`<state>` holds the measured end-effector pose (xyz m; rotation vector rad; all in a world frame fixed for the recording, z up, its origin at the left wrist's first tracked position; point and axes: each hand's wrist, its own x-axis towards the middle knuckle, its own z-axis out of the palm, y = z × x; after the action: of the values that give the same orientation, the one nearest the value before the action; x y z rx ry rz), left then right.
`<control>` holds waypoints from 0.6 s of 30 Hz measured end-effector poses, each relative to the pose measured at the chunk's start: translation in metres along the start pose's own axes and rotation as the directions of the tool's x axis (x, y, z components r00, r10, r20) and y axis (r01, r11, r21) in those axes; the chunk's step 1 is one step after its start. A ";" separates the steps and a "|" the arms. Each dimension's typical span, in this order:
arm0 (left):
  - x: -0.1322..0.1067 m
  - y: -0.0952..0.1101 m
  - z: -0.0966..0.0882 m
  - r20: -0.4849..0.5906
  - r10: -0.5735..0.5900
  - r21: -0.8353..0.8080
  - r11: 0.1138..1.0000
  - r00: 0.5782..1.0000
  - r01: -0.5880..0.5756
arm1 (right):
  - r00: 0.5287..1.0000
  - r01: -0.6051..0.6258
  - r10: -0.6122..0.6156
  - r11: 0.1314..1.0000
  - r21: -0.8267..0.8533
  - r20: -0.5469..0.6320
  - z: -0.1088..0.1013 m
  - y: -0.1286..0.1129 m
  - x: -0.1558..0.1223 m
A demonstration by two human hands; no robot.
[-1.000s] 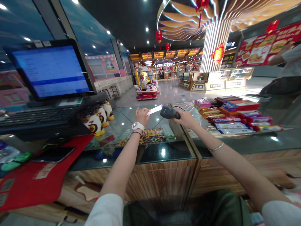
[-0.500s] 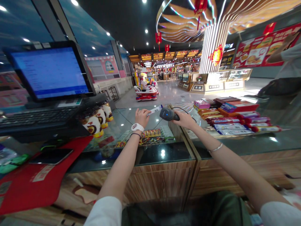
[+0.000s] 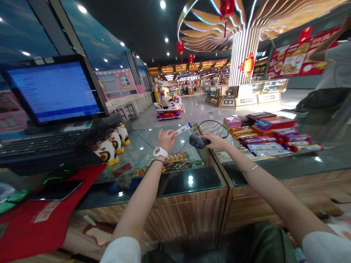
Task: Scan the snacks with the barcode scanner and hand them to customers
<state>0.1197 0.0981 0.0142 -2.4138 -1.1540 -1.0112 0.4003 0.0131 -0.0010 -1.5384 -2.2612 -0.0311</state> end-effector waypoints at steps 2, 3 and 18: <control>0.000 0.001 0.000 0.002 0.000 -0.006 1.000 1.000 0.000 | 1.000 -0.018 0.018 1.000 0.002 -0.007 0.000 0.005 0.000; 0.000 0.001 0.001 0.002 -0.001 -0.010 1.000 1.000 0.001 | 1.000 -0.025 0.026 1.000 0.005 -0.009 0.001 0.007 0.001; 0.000 0.002 0.002 0.015 0.016 -0.024 1.000 1.000 -0.015 | 1.000 -0.025 0.025 0.996 0.089 0.004 0.018 0.033 0.007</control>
<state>0.1218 0.0978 0.0124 -2.4488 -1.1325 -1.0097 0.4217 0.0365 -0.0222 -1.5207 -2.2145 0.0780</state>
